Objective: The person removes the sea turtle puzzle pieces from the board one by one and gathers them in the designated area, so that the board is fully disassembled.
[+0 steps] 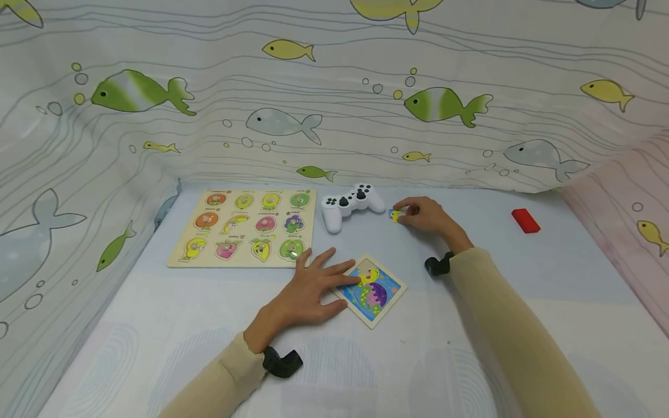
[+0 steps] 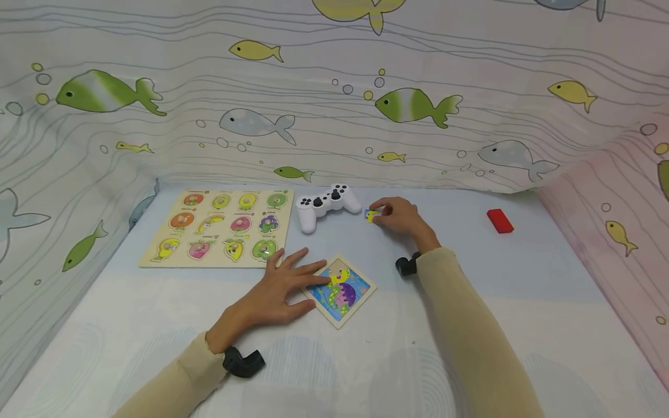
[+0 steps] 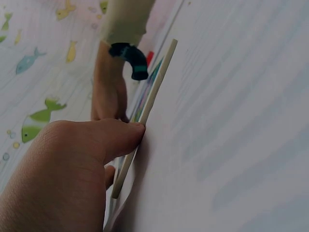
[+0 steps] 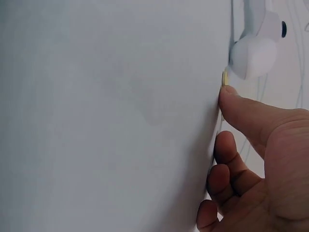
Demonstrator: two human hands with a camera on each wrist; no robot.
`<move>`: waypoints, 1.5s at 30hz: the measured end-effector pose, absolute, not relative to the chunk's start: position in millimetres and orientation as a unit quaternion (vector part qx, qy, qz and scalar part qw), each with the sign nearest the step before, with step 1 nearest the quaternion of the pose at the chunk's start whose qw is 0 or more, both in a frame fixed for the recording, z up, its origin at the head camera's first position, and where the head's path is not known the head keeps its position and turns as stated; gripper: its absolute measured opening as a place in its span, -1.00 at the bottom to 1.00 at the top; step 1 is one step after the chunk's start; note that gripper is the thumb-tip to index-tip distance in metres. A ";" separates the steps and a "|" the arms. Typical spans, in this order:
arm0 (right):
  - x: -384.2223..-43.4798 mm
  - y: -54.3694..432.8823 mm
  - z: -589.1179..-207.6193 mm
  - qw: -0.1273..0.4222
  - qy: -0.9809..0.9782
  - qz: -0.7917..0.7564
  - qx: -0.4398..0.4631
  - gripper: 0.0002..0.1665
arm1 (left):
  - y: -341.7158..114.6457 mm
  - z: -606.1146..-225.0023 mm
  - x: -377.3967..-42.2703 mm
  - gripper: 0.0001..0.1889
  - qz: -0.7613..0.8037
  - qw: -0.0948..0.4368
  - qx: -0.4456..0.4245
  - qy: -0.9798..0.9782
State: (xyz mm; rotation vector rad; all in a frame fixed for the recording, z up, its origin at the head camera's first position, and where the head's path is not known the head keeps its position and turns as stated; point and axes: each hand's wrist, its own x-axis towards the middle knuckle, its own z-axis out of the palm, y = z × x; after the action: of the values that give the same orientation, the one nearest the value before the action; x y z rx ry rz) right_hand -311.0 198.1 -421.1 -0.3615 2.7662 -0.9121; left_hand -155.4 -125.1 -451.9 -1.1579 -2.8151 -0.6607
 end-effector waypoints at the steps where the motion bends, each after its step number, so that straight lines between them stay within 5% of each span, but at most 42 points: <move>1: -310.9 198.5 -420.6 0.103 0.938 -0.308 -0.120 -0.56 | -124.8 -451.9 -155.5 -0.51 -0.212 0.014 -0.373 -0.903; 15: -305.8 205.9 -424.1 0.094 0.927 -0.349 -0.105 -0.52 | -124.1 -452.2 -153.7 -0.51 -0.212 0.016 -0.372 -0.904; 24: -261.4 209.9 -425.6 0.110 0.908 -0.390 -0.106 -0.60 | -124.4 -455.1 -150.7 -0.53 -0.214 0.027 -0.379 -0.900; 45: -197.5 167.5 -420.6 0.134 0.886 -0.342 -0.282 -0.64 | -123.1 -449.1 -152.6 -0.52 -0.209 0.023 -0.371 -0.905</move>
State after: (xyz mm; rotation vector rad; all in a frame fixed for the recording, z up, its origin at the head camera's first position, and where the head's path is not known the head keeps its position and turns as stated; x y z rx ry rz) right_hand -197.5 167.5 -420.6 -0.8168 2.5704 -0.9920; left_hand -152.6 -123.1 -449.1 -1.1476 -2.8010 -0.6470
